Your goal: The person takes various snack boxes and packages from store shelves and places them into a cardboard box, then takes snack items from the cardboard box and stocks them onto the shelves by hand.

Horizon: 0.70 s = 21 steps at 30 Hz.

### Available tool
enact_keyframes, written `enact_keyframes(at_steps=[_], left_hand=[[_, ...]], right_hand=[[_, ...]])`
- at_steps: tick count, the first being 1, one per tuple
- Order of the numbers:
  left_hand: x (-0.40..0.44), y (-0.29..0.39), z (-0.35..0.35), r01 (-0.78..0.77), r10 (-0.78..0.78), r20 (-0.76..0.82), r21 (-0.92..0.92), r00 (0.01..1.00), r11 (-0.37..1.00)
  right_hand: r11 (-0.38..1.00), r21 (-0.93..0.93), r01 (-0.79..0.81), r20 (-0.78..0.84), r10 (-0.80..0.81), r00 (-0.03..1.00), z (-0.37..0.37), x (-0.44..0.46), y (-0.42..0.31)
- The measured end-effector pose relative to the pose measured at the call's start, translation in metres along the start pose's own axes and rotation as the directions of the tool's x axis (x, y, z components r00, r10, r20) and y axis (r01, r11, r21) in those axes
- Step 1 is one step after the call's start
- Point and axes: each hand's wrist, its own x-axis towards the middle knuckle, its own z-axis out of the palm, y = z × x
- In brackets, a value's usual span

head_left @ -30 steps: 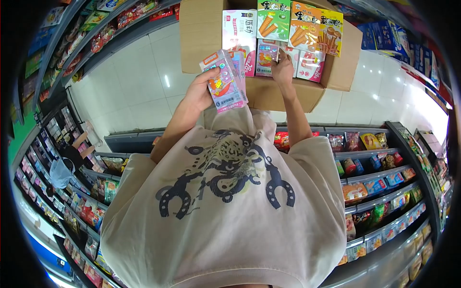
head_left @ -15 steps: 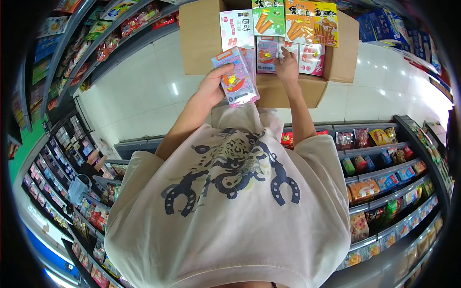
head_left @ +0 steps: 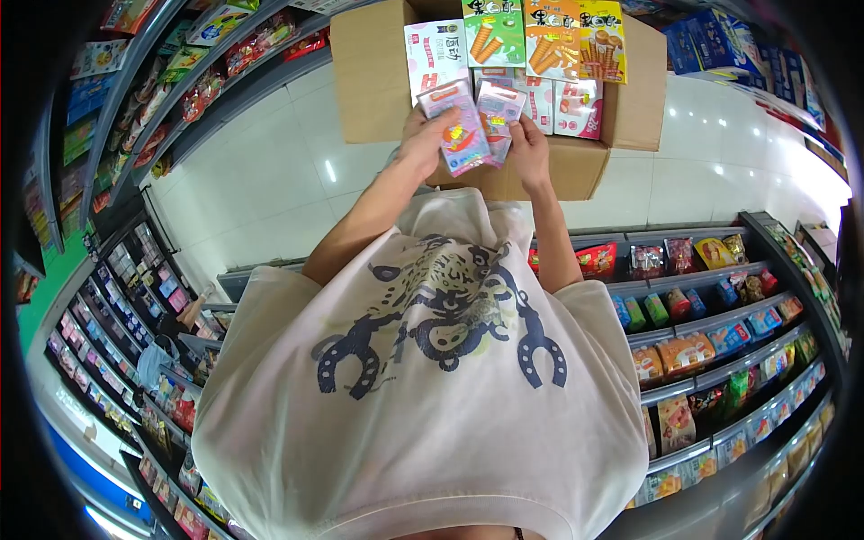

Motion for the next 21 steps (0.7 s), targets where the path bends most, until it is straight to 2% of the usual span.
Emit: enact_keyframes(at_steps=[1, 4, 5, 7, 8, 9, 12, 15, 21], left_hand=[[0.0, 0.005, -0.005, -0.007, 0.007, -0.005, -0.014, 1.0, 1.0], [-0.002, 0.023, -0.027, 0.037, -0.037, -0.005, 0.003, 0.999, 0.999], [-0.005, 0.028, -0.035, 0.068, -0.068, -0.005, 0.019, 0.998, 0.997], [-0.013, 0.036, -0.046, 0.133, -0.131, -0.023, 0.056, 0.991, 0.99], [-0.015, 0.036, -0.051, 0.129, -0.129, -0.016, 0.061, 0.992, 0.99], [-0.015, 0.035, -0.056, 0.123, -0.123, -0.007, 0.064, 0.992, 0.99], [-0.018, 0.032, -0.062, 0.127, -0.126, -0.017, 0.053, 0.992, 0.991], [-0.024, 0.025, -0.051, 0.146, -0.146, 0.024, 0.025, 0.989, 0.989], [-0.027, 0.012, -0.032, 0.181, -0.178, 0.102, -0.02, 0.979, 0.983]], right_hand=[[0.966, -0.206, 0.157, -0.061, -0.173, 0.983, -0.001, 0.01, 0.005], [0.94, -0.333, 0.072, -0.123, -0.119, 0.985, 0.001, 0.024, -0.005], [0.877, -0.469, 0.109, -0.099, -0.175, 0.979, 0.003, 0.025, -0.016], [0.831, -0.542, 0.121, -0.095, -0.204, 0.974, 0.005, 0.033, -0.013], [0.805, -0.579, 0.129, -0.093, -0.223, 0.97, 0.005, 0.037, -0.013], [0.839, -0.537, 0.087, -0.114, -0.175, 0.978, 0.005, 0.039, -0.017], [0.782, -0.612, 0.114, -0.147, -0.254, 0.956, 0.004, 0.046, -0.011], [0.641, -0.746, 0.177, -0.049, -0.319, 0.947, 0.003, 0.052, -0.013], [0.551, -0.8, 0.236, 0.076, -0.297, 0.952, 0.011, 0.056, -0.004]])
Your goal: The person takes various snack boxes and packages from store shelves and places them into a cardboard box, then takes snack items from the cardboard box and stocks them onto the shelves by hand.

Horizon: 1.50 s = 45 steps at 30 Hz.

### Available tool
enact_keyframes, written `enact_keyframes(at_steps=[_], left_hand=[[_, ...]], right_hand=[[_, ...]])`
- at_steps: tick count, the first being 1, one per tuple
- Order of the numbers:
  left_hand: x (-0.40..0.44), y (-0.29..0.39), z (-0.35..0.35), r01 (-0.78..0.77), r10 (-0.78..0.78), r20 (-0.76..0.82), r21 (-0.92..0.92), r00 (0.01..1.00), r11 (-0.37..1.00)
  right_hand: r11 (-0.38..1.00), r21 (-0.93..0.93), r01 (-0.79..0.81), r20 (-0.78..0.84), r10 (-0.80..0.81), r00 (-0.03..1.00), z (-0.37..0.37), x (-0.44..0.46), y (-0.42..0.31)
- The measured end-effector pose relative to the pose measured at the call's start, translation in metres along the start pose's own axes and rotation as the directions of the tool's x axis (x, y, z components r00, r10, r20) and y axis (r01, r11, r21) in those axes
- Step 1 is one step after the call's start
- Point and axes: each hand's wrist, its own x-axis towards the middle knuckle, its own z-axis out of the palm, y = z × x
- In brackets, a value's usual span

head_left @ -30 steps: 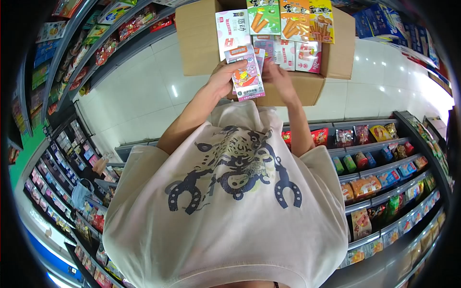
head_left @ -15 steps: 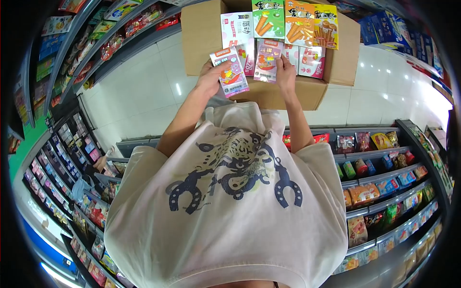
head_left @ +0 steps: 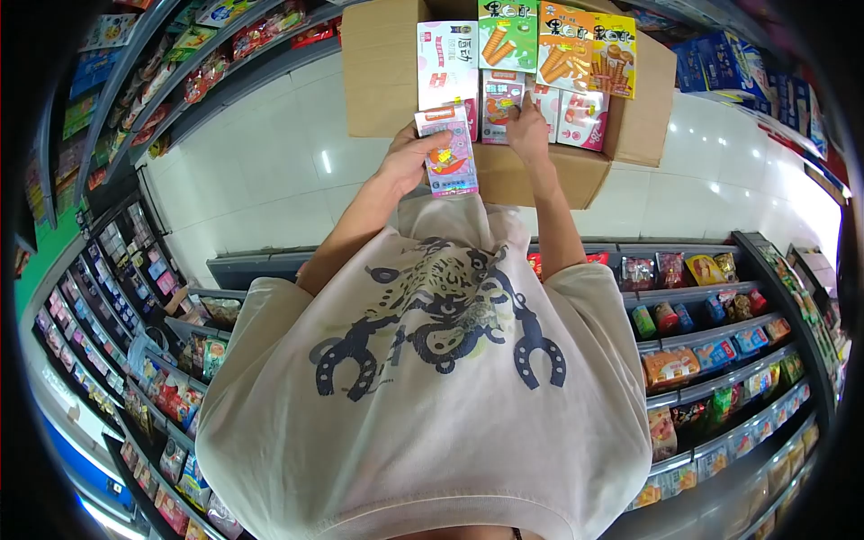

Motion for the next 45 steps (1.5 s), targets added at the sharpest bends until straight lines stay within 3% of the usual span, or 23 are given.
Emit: enact_keyframes(at_steps=[3, 6, 9, 12, 15, 17, 19, 21, 24, 28, 31, 34, 37, 40, 43, 45], left_hand=[[0.007, -0.003, 0.002, -0.001, 0.001, 0.0, 0.051, 1.0, 0.999], [0.009, -0.005, 0.007, 0.0, 0.001, -0.01, 0.097, 1.0, 0.995], [0.008, 0.001, 0.021, -0.026, 0.028, -0.019, 0.098, 0.999, 0.995], [0.016, 0.0, 0.026, -0.09, 0.092, -0.008, 0.139, 0.996, 0.986], [0.026, -0.002, 0.034, -0.104, 0.101, 0.023, 0.188, 0.995, 0.977], [0.038, -0.008, 0.037, -0.12, 0.116, 0.034, 0.191, 0.993, 0.974], [0.036, -0.007, 0.048, -0.144, 0.16, -0.018, 0.35, 0.987, 0.926], [0.03, -0.001, 0.054, -0.173, 0.196, 0.015, 0.54, 0.981, 0.824], [0.038, -0.011, 0.037, -0.214, 0.275, 0.016, 0.672, 0.961, 0.709], [0.029, -0.006, 0.013, -0.066, 0.116, -0.041, 0.621, 0.992, 0.781], [0.021, -0.007, 0.001, -0.042, 0.115, -0.078, 0.619, 0.99, 0.784], [0.015, -0.005, -0.005, -0.02, 0.067, -0.056, 0.603, 0.996, 0.797], [0.018, -0.009, -0.011, 0.0, 0.049, -0.065, 0.599, 0.997, 0.801], [0.016, -0.014, -0.005, -0.004, 0.037, -0.047, 0.576, 0.998, 0.817], [0.018, -0.022, -0.004, -0.003, 0.004, -0.001, 0.586, 1.0, 0.81], [0.015, -0.025, -0.004, -0.019, 0.009, 0.019, 0.598, 1.0, 0.801]], right_hand=[[0.999, -0.043, -0.011, 0.134, 0.017, 0.991, -0.003, 0.001, 0.001], [0.99, -0.141, -0.002, 0.128, 0.02, 0.992, -0.006, -0.004, 0.001], [0.987, -0.093, -0.128, 0.051, 0.133, 0.99, -0.017, -0.015, -0.01], [0.946, 0.323, 0.019, -0.009, -0.017, 1.0, -0.04, -0.043, -0.032], [0.824, 0.543, -0.161, 0.216, 0.048, 0.975, -0.035, -0.071, -0.044], [0.702, 0.689, -0.182, 0.16, 0.097, 0.982, -0.017, -0.075, -0.03], [0.595, 0.766, -0.243, 0.174, 0.172, 0.97, -0.011, -0.069, -0.021], [0.646, 0.741, -0.185, 0.062, 0.208, 0.976, -0.01, -0.066, -0.008], [0.766, 0.614, -0.192, -0.045, 0.277, 0.96, -0.013, -0.056, 0.0], [0.769, 0.608, -0.2, -0.005, 0.255, 0.967, -0.016, -0.044, -0.006], [0.889, 0.425, -0.171, -0.067, 0.219, 0.973, -0.022, -0.041, -0.018], [0.993, 0.103, 0.062, -0.23, -0.037, 0.973, -0.015, -0.04, -0.018], [0.942, 0.248, -0.228, 0.03, 0.228, 0.973, -0.013, -0.042, -0.03], [0.909, 0.355, -0.22, 0.027, 0.226, 0.974, -0.001, -0.044, -0.02], [0.924, 0.362, -0.125, -0.116, 0.178, 0.977, 0.007, -0.047, -0.016], [0.877, 0.464, -0.125, -0.151, 0.217, 0.964, 0.012, -0.047, -0.017]])
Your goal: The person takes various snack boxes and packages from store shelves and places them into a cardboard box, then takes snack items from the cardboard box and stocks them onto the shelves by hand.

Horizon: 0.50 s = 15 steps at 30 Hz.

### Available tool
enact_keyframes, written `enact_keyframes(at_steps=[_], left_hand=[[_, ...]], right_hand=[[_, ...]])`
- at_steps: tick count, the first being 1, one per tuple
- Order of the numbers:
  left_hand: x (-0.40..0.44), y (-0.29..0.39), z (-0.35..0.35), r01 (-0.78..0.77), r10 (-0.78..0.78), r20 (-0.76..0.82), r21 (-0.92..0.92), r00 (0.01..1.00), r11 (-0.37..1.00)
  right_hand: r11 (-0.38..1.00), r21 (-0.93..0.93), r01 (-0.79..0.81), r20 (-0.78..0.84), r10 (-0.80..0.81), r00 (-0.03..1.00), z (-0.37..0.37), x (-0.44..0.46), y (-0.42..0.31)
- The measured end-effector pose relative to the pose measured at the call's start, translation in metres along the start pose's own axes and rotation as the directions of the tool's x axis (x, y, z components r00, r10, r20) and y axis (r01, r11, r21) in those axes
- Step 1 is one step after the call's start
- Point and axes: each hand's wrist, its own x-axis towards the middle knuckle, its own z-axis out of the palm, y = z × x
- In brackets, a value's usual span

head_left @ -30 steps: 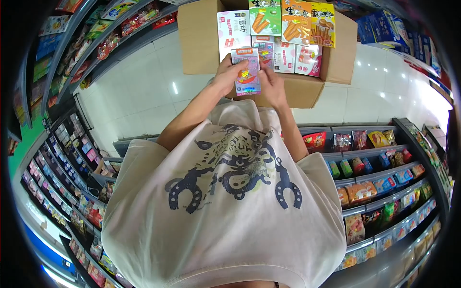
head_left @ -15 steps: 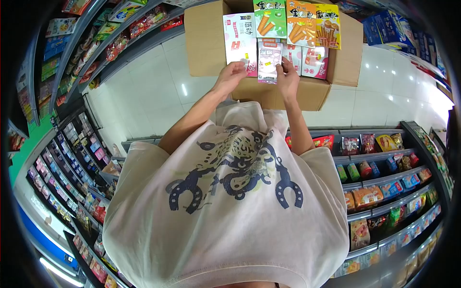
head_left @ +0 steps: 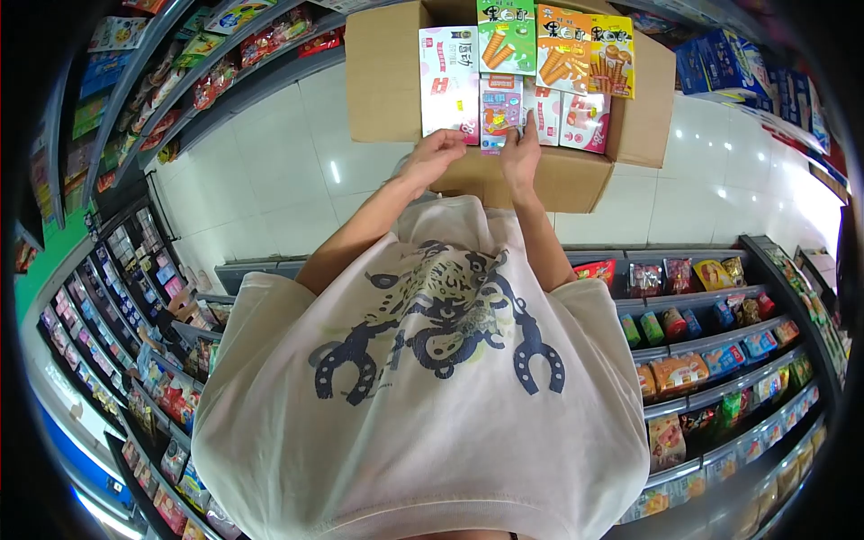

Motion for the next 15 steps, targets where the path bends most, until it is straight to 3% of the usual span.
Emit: enact_keyframes(at_steps=[1, 4, 7, 10, 13, 15], left_hand=[[-0.002, -0.001, 0.001, -0.005, 0.005, 0.009, 0.009, 1.0, 1.0], [-0.004, -0.006, -0.001, -0.015, 0.014, 0.017, 0.013, 1.0, 1.0], [-0.011, -0.005, -0.001, 0.029, -0.029, 0.008, 0.037, 1.0, 0.999], [-0.016, -0.008, -0.007, 0.019, -0.019, 0.0, 0.101, 1.0, 0.995], [-0.029, -0.007, -0.012, -0.008, 0.013, -0.046, 0.101, 0.999, 0.995], [-0.039, -0.01, -0.016, -0.002, 0.012, -0.107, 0.093, 0.994, 0.996]], right_hand=[[0.998, 0.055, -0.015, -0.024, 0.016, 1.0, 0.002, -0.002, 0.001], [0.998, -0.025, 0.057, -0.098, -0.06, 0.993, 0.005, -0.003, 0.003], [0.998, -0.05, 0.048, -0.066, -0.051, 0.996, 0.003, 0.0, 0.0], [0.995, 0.091, -0.035, -0.084, 0.043, 0.996, 0.007, 0.001, -0.001], [0.963, 0.142, -0.23, 0.004, 0.232, 0.973, -0.006, -0.003, -0.012], [0.993, 0.028, -0.119, 0.005, 0.119, 0.993, -0.013, -0.008, 0.01]])
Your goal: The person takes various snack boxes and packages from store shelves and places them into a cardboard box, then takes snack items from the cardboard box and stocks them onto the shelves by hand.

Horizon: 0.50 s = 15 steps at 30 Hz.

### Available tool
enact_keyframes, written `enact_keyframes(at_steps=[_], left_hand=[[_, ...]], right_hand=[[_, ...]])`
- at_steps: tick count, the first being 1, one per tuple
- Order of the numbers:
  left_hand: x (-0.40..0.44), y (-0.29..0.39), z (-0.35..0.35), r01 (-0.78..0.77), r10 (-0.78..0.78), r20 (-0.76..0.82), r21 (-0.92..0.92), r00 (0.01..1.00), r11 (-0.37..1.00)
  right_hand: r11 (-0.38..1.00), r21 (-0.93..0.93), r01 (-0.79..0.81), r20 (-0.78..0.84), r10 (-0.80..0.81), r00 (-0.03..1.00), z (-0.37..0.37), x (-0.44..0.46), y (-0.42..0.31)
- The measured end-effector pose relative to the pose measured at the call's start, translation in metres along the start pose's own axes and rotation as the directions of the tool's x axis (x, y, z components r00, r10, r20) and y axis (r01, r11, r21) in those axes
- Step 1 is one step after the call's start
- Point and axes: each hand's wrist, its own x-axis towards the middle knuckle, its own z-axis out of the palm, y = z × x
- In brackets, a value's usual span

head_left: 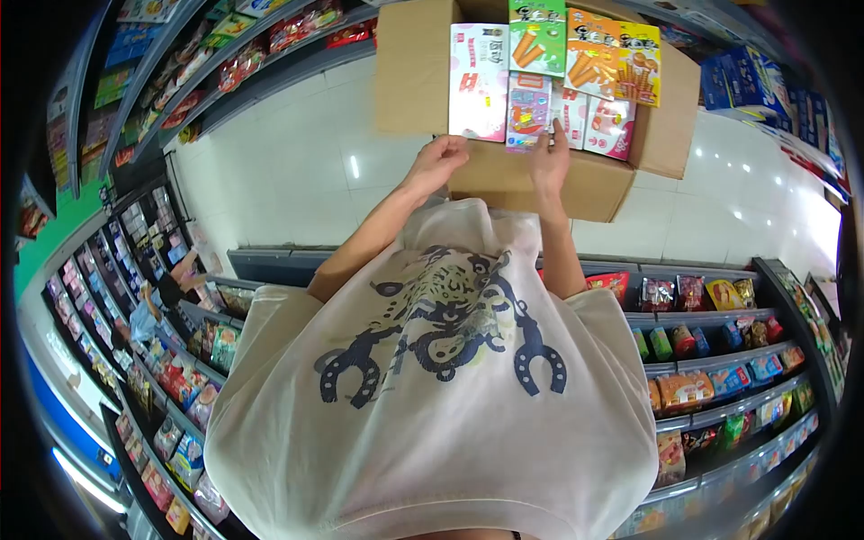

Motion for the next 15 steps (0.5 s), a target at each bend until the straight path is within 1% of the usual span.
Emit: enact_keyframes(at_steps=[1, 2, 5, 7, 8, 11, 13, 14, 15], left_hand=[[-0.004, -0.002, -0.003, -0.002, 0.002, -0.023, -0.002, 1.0, 1.0], [-0.006, -0.006, -0.005, 0.005, -0.005, -0.034, -0.012, 0.999, 1.0], [-0.012, -0.023, -0.006, 0.025, -0.026, -0.023, -0.03, 0.999, 0.999], [-0.017, -0.027, -0.009, 0.055, -0.055, 0.011, -0.018, 0.998, 0.998], [-0.02, -0.029, -0.012, 0.035, -0.034, 0.036, -0.021, 0.999, 0.999], [-0.021, -0.034, -0.022, -0.049, 0.051, 0.093, -0.03, 0.994, 0.998], [-0.028, -0.04, -0.036, -0.13, 0.133, 0.106, -0.043, 0.985, 0.991], [-0.031, -0.045, -0.044, -0.14, 0.143, 0.089, -0.032, 0.986, 0.99], [-0.034, -0.049, -0.054, -0.151, 0.153, 0.07, -0.026, 0.986, 0.988]], right_hand=[[0.997, -0.058, 0.06, -0.001, -0.061, 0.998, -0.003, -0.006, -0.009], [0.999, -0.047, -0.008, 0.043, 0.01, 0.999, -0.012, -0.015, -0.019], [0.935, -0.275, 0.224, 0.038, -0.222, 0.974, -0.025, -0.021, -0.005], [0.889, -0.385, 0.248, 0.091, -0.231, 0.969, -0.03, -0.028, -0.003], [0.862, -0.436, 0.26, 0.117, -0.232, 0.966, -0.03, -0.032, -0.002], [0.936, -0.313, 0.163, 0.06, -0.152, 0.987, -0.021, -0.036, 0.004], [0.992, -0.124, 0.005, 0.067, 0.004, 0.998, -0.013, -0.035, 0.01], [0.997, -0.032, -0.077, 0.087, 0.079, 0.993, -0.01, -0.034, 0.014], [0.985, 0.121, -0.122, 0.058, 0.116, 0.992, -0.007, -0.037, 0.012]])
